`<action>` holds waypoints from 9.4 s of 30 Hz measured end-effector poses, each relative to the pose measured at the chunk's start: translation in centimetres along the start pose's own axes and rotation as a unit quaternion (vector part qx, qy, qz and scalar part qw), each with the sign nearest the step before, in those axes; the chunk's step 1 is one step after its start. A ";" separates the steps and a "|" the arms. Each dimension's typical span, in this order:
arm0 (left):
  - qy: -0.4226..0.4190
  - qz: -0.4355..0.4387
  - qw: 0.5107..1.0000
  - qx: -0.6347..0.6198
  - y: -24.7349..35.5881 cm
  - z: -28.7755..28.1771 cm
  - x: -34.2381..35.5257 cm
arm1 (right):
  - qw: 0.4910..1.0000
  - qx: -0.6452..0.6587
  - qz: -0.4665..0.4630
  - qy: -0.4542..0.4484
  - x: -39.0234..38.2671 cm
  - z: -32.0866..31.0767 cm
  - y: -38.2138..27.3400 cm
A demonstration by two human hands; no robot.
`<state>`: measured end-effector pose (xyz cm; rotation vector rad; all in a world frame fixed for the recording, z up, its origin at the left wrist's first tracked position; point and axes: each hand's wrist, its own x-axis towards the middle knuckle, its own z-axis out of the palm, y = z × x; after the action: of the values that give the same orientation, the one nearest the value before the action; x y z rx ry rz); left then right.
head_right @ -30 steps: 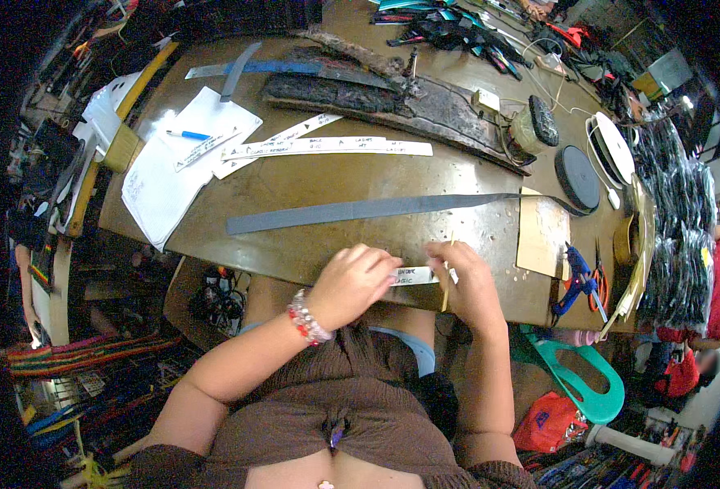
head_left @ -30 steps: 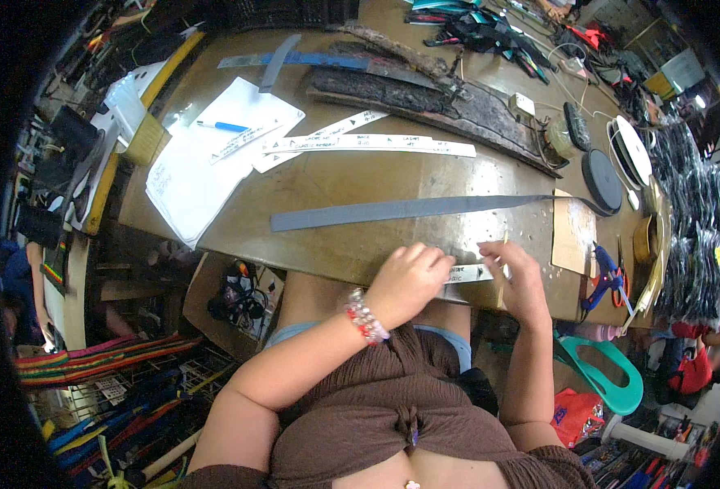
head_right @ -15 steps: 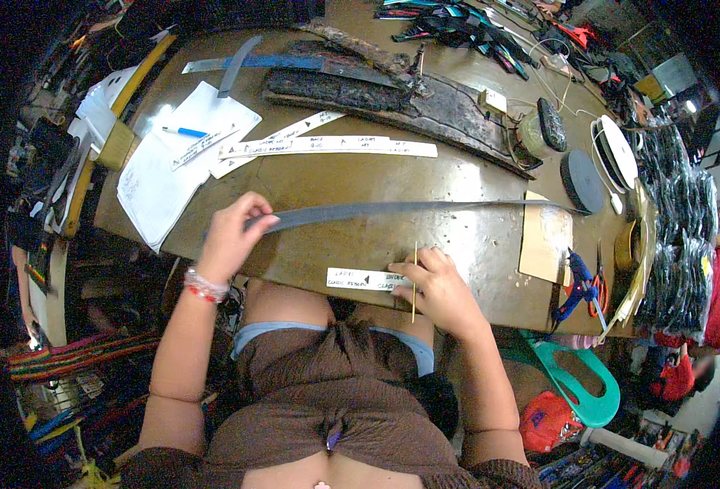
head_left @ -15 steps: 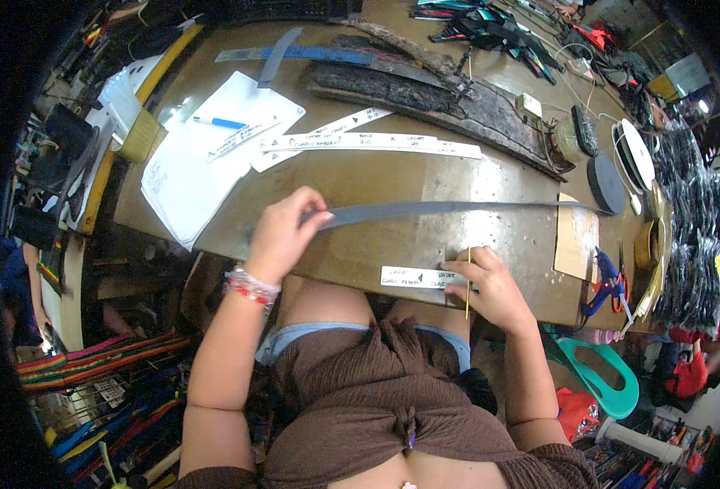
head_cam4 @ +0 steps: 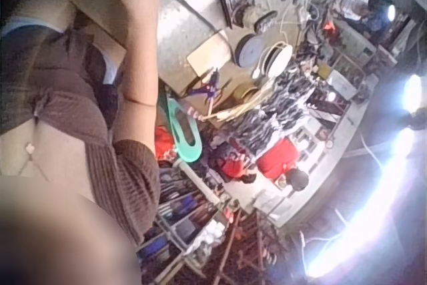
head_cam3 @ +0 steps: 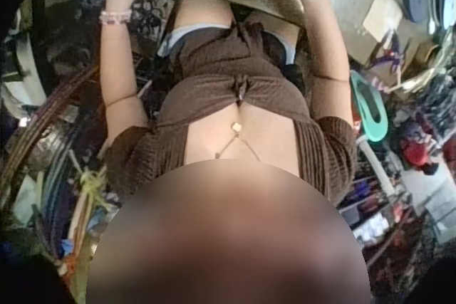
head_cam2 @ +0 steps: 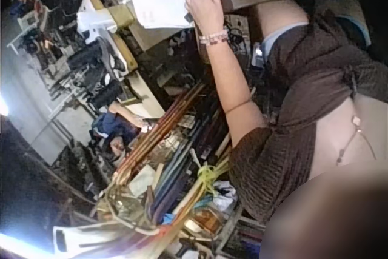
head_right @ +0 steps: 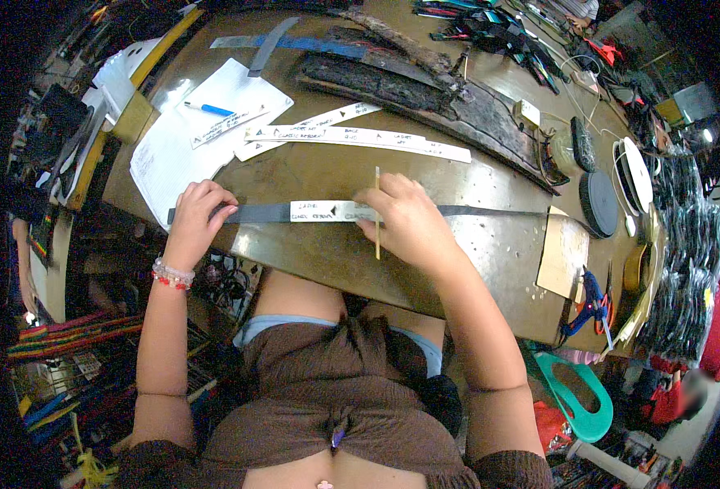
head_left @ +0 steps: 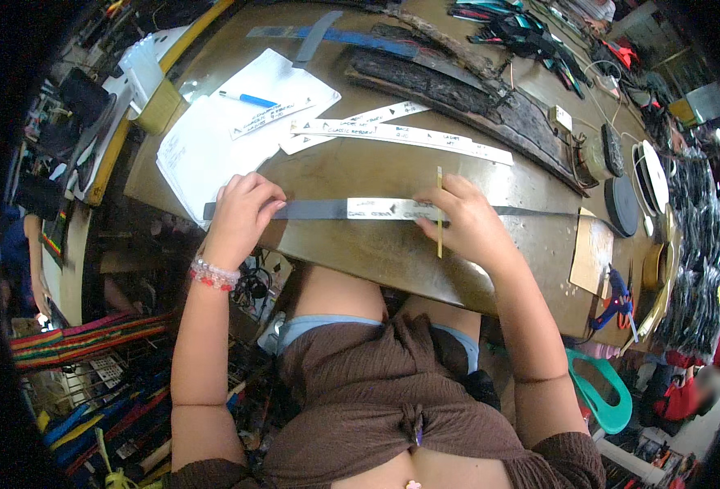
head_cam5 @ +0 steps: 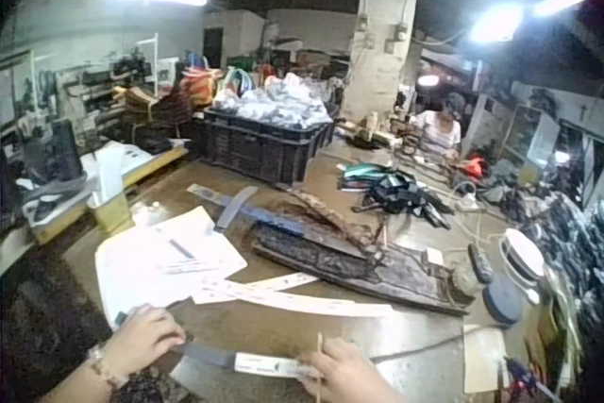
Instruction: The person measures a long strip of dark fabric using a ruler and a pen, marking specific points along its length. They then use a small pointed tool to make indentations at the marked spots and write notes on a piece of paper.
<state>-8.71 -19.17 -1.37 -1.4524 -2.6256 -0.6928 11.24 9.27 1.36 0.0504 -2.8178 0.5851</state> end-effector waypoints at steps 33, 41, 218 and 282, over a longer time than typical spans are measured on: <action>-0.072 0.066 0.985 0.146 13.5 5.1 -1.3 | 0.941 0.092 0.220 0.240 -6.0 -2.6 5.9; -0.057 0.067 0.985 0.147 13.6 5.4 -1.2 | 0.981 0.172 0.069 0.064 0.2 2.1 -1.2; -0.170 0.097 0.934 -0.300 13.7 6.7 35.0 | 0.936 0.176 0.293 0.089 8.6 -13.3 18.4; 0.123 -0.062 0.887 -0.440 14.6 10.1 28.8 | 0.751 0.426 0.289 0.413 5.0 -10.2 15.7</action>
<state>-11.12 14.34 2.35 -1.1727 -2.2756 -2.1142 7.60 27.79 5.60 -0.7336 -1.4790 1.5202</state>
